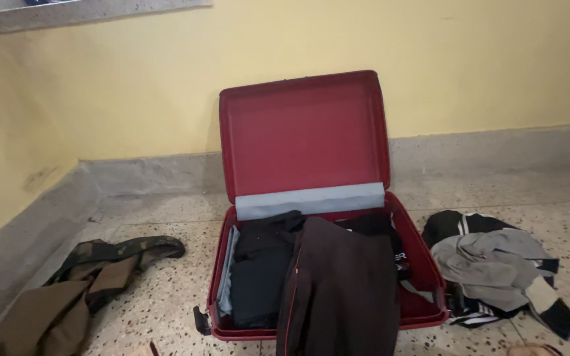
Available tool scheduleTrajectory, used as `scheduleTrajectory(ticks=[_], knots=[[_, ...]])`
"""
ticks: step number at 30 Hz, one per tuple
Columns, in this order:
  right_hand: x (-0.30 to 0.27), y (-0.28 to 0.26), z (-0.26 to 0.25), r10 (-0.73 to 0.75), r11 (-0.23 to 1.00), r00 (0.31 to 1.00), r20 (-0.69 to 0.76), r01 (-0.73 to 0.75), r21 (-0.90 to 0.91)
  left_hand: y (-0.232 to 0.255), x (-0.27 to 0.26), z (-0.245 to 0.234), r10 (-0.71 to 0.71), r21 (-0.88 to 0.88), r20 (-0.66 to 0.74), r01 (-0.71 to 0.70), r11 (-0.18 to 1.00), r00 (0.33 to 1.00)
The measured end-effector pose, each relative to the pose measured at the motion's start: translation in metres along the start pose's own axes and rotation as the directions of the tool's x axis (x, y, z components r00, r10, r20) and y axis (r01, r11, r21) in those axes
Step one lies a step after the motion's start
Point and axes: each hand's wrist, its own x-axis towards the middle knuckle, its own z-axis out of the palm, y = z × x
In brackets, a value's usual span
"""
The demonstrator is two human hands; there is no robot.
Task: The person folds several items of clothing and places them inside an open red suitcase on the floor.
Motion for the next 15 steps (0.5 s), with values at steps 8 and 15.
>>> scheduleTrajectory(ticks=[8, 15], knots=[[0.057, 0.014, -0.004, 0.156, 0.744, 0.984, 0.085, -0.173, 0.645, 0.020, 0.026, -0.011, -0.323, -0.236, -0.015, 0.311, 0.921, 0.946], [0.100, 0.014, 0.006, 0.137, 0.561, 0.983, 0.121, -0.178, 0.808, 0.030, 0.016, -0.029, -0.485, -0.411, -0.025, 0.434, 0.802, 0.874]])
